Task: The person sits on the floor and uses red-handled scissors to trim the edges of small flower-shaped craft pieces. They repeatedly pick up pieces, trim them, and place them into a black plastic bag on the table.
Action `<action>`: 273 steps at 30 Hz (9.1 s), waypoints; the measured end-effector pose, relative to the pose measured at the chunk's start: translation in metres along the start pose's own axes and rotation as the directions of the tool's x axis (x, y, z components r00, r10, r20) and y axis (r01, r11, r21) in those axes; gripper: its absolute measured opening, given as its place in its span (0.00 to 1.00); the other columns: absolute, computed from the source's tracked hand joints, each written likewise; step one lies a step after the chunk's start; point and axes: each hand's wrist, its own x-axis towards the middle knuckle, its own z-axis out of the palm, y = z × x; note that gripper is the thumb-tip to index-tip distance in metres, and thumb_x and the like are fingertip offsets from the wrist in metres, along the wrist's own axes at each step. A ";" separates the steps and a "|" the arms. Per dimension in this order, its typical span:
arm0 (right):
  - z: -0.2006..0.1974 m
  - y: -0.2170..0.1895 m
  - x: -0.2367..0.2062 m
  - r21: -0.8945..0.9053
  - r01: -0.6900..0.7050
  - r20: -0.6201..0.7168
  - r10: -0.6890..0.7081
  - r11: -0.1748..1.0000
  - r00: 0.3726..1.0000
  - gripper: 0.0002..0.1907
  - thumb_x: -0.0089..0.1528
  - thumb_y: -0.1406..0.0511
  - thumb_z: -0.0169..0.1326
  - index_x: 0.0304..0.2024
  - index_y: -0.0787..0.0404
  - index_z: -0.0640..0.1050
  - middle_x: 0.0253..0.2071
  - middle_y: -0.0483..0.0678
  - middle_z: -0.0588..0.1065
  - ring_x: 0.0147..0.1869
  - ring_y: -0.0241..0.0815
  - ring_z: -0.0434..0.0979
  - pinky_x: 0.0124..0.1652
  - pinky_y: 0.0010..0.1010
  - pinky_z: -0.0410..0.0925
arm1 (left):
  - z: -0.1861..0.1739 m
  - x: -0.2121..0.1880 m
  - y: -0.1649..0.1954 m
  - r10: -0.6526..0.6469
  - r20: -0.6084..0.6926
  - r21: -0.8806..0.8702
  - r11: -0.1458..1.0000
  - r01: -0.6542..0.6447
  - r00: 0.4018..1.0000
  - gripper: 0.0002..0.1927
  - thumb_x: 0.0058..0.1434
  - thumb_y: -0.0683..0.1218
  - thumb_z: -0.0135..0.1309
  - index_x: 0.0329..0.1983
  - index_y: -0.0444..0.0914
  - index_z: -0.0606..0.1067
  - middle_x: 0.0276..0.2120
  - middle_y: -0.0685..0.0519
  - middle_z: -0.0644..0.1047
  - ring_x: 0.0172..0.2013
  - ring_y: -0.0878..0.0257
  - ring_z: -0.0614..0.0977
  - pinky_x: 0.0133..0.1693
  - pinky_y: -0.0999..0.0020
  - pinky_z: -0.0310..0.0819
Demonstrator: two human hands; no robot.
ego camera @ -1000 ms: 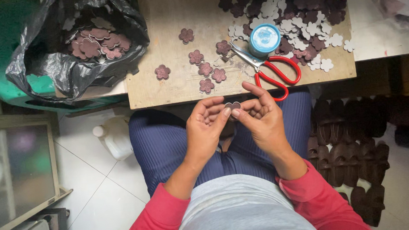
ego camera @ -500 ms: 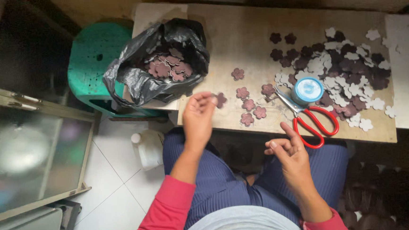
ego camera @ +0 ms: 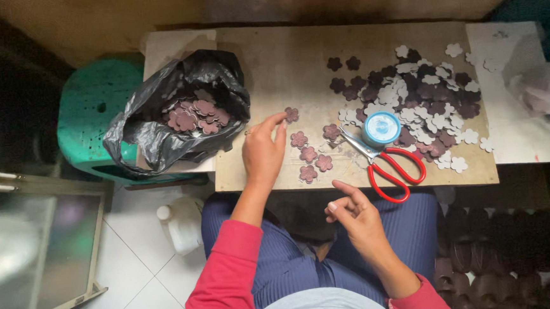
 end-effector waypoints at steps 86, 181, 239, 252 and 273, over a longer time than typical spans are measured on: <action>-0.050 -0.015 -0.043 0.181 -0.463 0.440 0.350 0.867 0.827 0.57 0.51 0.22 0.30 0.50 0.62 0.72 0.26 0.47 0.71 0.31 0.44 0.79 0.31 0.30 0.69 | -0.010 -0.148 0.022 -0.412 0.478 -0.681 0.385 0.623 0.776 0.20 0.66 0.41 0.57 0.60 0.34 0.74 0.43 0.52 0.81 0.42 0.68 0.83 0.42 0.75 0.77; -0.019 -0.056 -0.081 -0.502 0.109 0.419 0.131 0.858 0.899 0.49 0.49 0.23 0.43 0.40 0.59 0.66 0.22 0.40 0.63 0.24 0.32 0.61 0.25 0.27 0.59 | -0.035 -0.141 0.055 -0.251 0.447 -0.730 0.452 0.513 0.858 0.24 0.63 0.34 0.60 0.64 0.31 0.73 0.43 0.52 0.82 0.40 0.74 0.80 0.43 0.80 0.76; -0.055 -0.075 0.018 -0.995 -0.051 -0.011 -0.416 -0.085 0.909 0.28 0.54 0.42 0.62 0.38 0.59 0.82 0.21 0.49 0.77 0.25 0.50 0.78 0.35 0.39 0.64 | 0.038 0.009 -0.008 0.194 0.128 0.062 0.977 -0.203 0.973 0.10 0.61 0.44 0.61 0.46 0.41 0.82 0.43 0.47 0.83 0.49 0.48 0.81 0.52 0.56 0.74; -0.077 -0.085 0.028 -0.998 0.068 0.067 -0.423 -0.014 0.904 0.31 0.50 0.50 0.67 0.51 0.57 0.80 0.35 0.50 0.80 0.41 0.48 0.80 0.41 0.40 0.63 | 0.094 -0.004 0.009 0.170 0.203 0.095 0.977 -0.192 0.964 0.14 0.50 0.46 0.66 0.41 0.40 0.82 0.53 0.46 0.79 0.57 0.45 0.76 0.54 0.51 0.70; -0.008 -0.087 0.002 0.112 0.171 0.029 -0.175 0.979 0.984 0.23 0.64 0.72 0.57 0.62 0.67 0.72 0.49 0.46 0.78 0.53 0.34 0.77 0.55 0.25 0.71 | -0.011 -0.111 0.076 -0.245 0.441 -0.753 0.422 0.505 0.863 0.27 0.59 0.31 0.61 0.61 0.30 0.69 0.41 0.47 0.81 0.41 0.66 0.84 0.44 0.75 0.79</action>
